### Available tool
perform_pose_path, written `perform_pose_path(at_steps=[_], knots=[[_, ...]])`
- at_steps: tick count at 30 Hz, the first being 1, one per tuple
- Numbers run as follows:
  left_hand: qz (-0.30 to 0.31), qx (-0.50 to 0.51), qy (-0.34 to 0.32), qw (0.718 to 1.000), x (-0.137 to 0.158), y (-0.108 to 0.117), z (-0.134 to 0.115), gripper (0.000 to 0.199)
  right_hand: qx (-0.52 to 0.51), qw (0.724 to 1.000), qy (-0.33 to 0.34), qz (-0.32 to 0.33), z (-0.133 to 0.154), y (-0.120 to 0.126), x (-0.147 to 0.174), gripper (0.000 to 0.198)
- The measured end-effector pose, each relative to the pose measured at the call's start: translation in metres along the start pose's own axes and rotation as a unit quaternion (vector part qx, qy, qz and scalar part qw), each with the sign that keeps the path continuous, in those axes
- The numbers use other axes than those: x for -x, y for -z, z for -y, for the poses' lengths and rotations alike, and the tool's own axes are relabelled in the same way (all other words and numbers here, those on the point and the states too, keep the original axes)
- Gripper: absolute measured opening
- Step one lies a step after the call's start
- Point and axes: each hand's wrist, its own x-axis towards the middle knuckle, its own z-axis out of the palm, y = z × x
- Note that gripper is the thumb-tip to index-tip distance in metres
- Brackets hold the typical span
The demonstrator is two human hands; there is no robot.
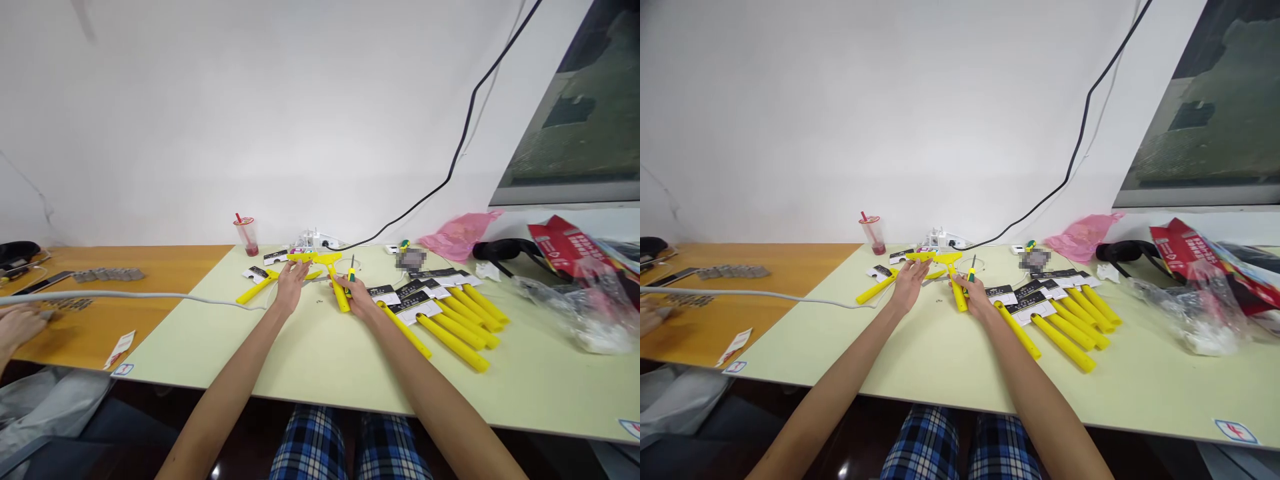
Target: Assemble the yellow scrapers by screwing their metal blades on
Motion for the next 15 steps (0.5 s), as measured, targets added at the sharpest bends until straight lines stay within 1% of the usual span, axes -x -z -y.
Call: perform_pose_path(at_steps=[3, 7, 11, 15], knots=[[-0.016, -0.008, -0.003, 1.0, 0.0, 0.0, 0.003, 0.039, 0.01, 1.0, 0.003, 0.006, 0.0, -0.001, 0.001, 0.063], [-0.031, -0.043, 0.002, 0.999, 0.001, 0.002, 0.009, 0.039, 0.022, 1.0, -0.007, 0.01, 0.001, -0.002, 0.005, 0.063], [-0.018, -0.092, 0.005, 0.996, 0.003, 0.003, 0.016, 0.041, 0.037, 0.999, -0.002, 0.028, 0.0, -0.004, 0.007, 0.061], [-0.001, -0.149, 0.011, 0.989, 0.005, 0.004, 0.022, 0.041, 0.059, 0.997, 0.002, 0.04, -0.002, -0.006, 0.007, 0.051]])
